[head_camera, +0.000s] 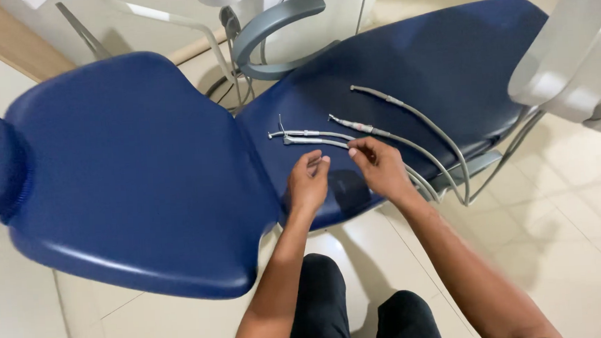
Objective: Organize dental shade guides and install dental drill handpieces.
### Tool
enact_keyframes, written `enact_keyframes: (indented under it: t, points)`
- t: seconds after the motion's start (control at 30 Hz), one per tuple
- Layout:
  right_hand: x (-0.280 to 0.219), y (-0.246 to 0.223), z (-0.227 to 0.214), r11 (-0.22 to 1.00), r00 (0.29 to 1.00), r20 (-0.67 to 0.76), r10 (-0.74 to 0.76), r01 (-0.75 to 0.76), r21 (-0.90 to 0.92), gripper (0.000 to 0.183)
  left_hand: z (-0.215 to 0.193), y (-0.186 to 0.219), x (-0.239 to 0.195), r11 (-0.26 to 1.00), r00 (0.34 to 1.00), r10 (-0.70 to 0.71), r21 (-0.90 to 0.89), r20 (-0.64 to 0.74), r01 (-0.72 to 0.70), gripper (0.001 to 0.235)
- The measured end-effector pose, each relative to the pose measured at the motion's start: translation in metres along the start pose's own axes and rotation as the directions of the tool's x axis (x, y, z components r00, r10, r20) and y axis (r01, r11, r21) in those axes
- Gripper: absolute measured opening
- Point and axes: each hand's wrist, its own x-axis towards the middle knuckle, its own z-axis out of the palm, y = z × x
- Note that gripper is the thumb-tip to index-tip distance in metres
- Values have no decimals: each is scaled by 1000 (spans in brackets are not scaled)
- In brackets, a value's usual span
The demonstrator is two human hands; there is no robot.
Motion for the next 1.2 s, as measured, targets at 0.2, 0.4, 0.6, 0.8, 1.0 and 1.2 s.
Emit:
enact_keyframes:
  t: [0.2, 0.4, 0.6, 0.8, 1.0, 1.2]
  points:
    - [35, 103, 10, 966, 972, -59, -227, 233, 115, 18, 41, -74, 30, 985, 980, 164, 65, -113, -158, 37]
    - [-22, 162, -52, 996, 993, -76, -88, 87, -12, 20, 69, -166, 37, 993, 990, -104, 38, -92, 107, 38]
    - [-41, 118, -83, 995, 994, -67, -82, 78, -59, 23, 66, -122, 32, 969, 976, -214, -138, -50, 205, 44]
    - [-48, 92, -62, 992, 991, -71, -113, 108, -72, 24, 62, -134, 62, 965, 980, -198, -176, 5, 196, 53]
    - [-25, 81, -19, 978, 992, -23, -121, 115, -173, 24, 61, -166, 89, 961, 976, -217, -172, 8, 215, 57]
    - [50, 93, 53, 952, 985, 42, -169, 174, -251, 21, 45, -141, 86, 984, 977, -176, 8, -124, 178, 50]
